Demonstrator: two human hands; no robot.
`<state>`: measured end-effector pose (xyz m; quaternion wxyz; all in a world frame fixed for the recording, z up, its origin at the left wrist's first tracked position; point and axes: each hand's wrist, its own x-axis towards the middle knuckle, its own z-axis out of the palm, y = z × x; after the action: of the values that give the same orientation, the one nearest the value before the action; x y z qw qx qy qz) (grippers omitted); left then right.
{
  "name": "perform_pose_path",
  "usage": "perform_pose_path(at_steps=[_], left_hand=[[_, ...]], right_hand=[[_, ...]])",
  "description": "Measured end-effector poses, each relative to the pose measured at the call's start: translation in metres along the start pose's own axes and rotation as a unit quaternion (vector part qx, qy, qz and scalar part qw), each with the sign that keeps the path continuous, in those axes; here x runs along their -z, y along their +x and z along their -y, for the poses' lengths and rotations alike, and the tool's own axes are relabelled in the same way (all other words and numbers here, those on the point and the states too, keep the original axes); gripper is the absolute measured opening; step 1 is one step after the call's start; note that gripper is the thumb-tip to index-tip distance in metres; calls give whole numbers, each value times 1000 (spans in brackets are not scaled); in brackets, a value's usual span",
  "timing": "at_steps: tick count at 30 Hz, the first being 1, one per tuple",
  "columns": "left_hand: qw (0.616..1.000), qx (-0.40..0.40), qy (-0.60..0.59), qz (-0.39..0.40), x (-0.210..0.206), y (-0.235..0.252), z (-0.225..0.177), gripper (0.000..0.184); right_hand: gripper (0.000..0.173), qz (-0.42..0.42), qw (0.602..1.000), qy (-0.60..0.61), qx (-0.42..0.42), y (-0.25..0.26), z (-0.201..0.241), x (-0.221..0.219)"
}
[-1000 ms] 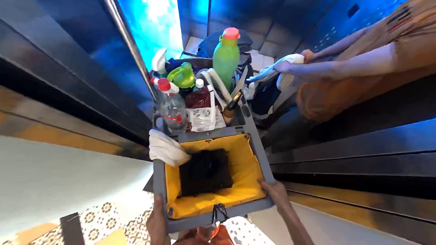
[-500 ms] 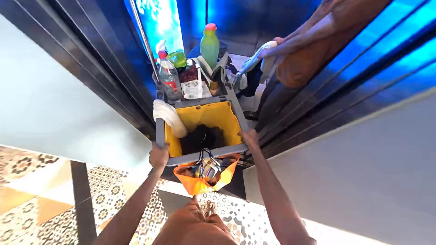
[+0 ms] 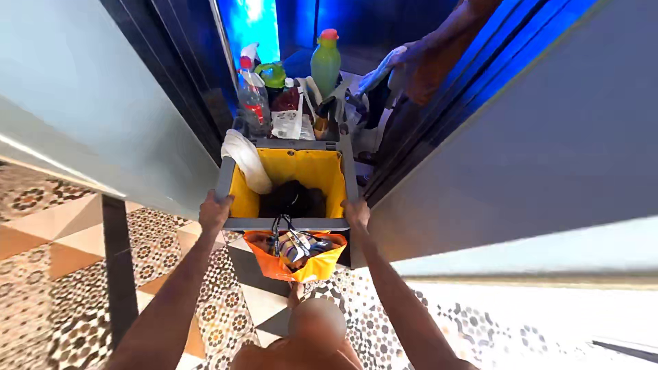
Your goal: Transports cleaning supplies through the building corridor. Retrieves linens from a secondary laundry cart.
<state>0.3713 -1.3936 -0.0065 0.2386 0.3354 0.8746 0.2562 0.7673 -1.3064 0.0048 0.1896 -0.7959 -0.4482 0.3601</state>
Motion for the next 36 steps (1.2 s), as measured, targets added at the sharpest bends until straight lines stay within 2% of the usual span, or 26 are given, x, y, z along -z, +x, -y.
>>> perform_pose_path(at_steps=[7, 13, 20, 23, 26, 32, 36], left_hand=[[999, -18, -16, -28, 23, -99, 76, 58], [997, 6, 4, -74, 42, -211, 153, 57], [979, 123, 40, -157, 52, -386, 215, 66], [968, 162, 46, -187, 48, -457, 255, 72], [960, 186, 21, -209, 43, -528, 295, 71], [935, 242, -37, -257, 39, -672, 349, 73], [925, 267, -50, -267, 35, -763, 364, 70]], right_hand=[[52, 3, 999, 43, 28, -107, -101, 1], [64, 56, 993, 73, 69, -214, -194, 15], [72, 151, 974, 113, 124, -325, -308, 49], [74, 182, 969, 115, 124, -369, -351, 62], [79, 204, 965, 120, 113, -412, -400, 76], [83, 254, 951, 124, 123, -480, -479, 113], [80, 284, 942, 112, 137, -510, -531, 143]])
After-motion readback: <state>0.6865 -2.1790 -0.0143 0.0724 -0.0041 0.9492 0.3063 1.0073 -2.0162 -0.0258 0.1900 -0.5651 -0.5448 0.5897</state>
